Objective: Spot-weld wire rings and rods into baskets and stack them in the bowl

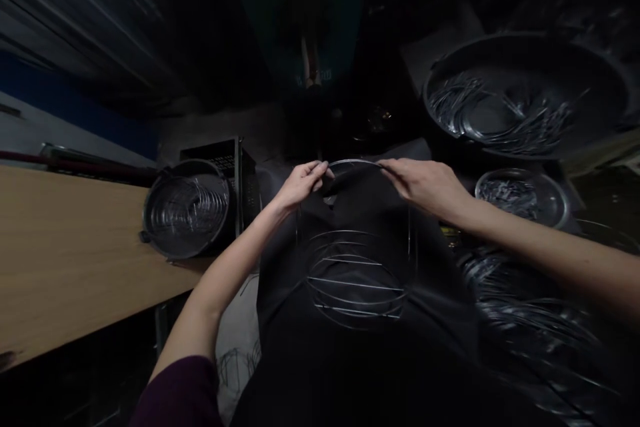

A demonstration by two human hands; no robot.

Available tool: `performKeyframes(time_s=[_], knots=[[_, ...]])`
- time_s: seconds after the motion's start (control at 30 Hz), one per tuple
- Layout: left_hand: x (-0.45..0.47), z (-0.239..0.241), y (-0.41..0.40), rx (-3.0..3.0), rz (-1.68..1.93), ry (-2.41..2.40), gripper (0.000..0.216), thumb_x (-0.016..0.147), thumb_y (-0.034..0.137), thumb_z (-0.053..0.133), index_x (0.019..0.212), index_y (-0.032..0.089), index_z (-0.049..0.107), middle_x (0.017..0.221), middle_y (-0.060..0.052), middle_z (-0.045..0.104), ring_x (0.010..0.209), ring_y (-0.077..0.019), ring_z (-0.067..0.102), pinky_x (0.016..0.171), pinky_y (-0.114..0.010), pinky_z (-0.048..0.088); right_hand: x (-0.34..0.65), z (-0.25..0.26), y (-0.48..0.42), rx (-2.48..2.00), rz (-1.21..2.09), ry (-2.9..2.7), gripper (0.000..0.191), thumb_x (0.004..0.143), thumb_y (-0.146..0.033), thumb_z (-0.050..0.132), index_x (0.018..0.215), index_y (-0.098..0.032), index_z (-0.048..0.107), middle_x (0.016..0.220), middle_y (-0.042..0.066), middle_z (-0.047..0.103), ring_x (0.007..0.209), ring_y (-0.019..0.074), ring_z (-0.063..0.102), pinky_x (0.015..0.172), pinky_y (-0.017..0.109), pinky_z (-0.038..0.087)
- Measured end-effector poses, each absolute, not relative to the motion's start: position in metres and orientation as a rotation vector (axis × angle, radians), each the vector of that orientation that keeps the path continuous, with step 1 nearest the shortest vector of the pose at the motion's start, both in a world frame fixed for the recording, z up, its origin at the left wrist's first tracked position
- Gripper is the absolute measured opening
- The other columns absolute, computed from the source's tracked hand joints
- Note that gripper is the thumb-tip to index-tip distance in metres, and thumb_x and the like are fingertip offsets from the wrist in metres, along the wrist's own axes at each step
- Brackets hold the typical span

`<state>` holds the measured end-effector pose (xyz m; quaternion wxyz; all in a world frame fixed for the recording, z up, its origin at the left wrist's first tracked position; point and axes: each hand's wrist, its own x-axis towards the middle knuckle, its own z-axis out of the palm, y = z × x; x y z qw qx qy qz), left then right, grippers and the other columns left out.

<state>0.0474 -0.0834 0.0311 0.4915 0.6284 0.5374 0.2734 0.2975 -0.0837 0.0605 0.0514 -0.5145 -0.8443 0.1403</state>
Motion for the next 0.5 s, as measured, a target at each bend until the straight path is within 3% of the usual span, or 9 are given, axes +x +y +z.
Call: performKeyframes(time_s=[0.1,0.2,0.37,0.5], knots=[[0.043,0.029,-0.085,1.965,0.600,1.472,0.041,0.095,0.047,0.036,0.102,0.017,0.064,0.068,-0.002,0.061,0.062,-0.0109,0.055,0.058,-0.020,0.036,0.293,0.048,-0.089,-1.558,0.191,-2.615,0.044,0.096,-0.031,0.030,0.127,-0.015,0.056,0.102,0.011,0.067,0.081,0.0219,0.063,0.062,0.028,0.043],[0.041,0.020,-0.090,2.344,0.524,1.557,0.039,0.096,0.043,0.036,0.107,0.017,0.063,0.084,-0.005,0.068,0.073,-0.0124,0.060,0.060,-0.021,0.036,0.295,0.038,-0.095,-1.535,0.112,-2.632,0.044,0.096,-0.026,0.030,0.131,-0.012,0.052,0.102,0.013,0.066,0.082,0.0212,0.063,0.061,0.027,0.042],[0.045,0.004,-0.102,2.310,0.584,1.677,0.041,0.096,0.041,0.035,0.098,0.013,0.065,0.069,-0.005,0.063,0.064,-0.0124,0.056,0.058,-0.022,0.032,0.298,0.033,-0.104,-1.587,0.248,-2.679,0.046,0.095,-0.017,0.028,0.135,-0.008,0.048,0.109,0.014,0.065,0.090,0.0207,0.062,0.068,0.028,0.045],[0.050,0.009,-0.111,2.047,0.620,1.715,0.031,0.093,0.037,0.045,0.100,0.015,0.066,0.062,-0.002,0.056,0.065,-0.0130,0.054,0.059,-0.021,0.030,0.293,0.045,-0.105,-1.643,0.401,-2.673,0.045,0.099,-0.027,0.027,0.137,-0.011,0.046,0.116,0.014,0.063,0.095,0.0209,0.061,0.070,0.029,0.042]])
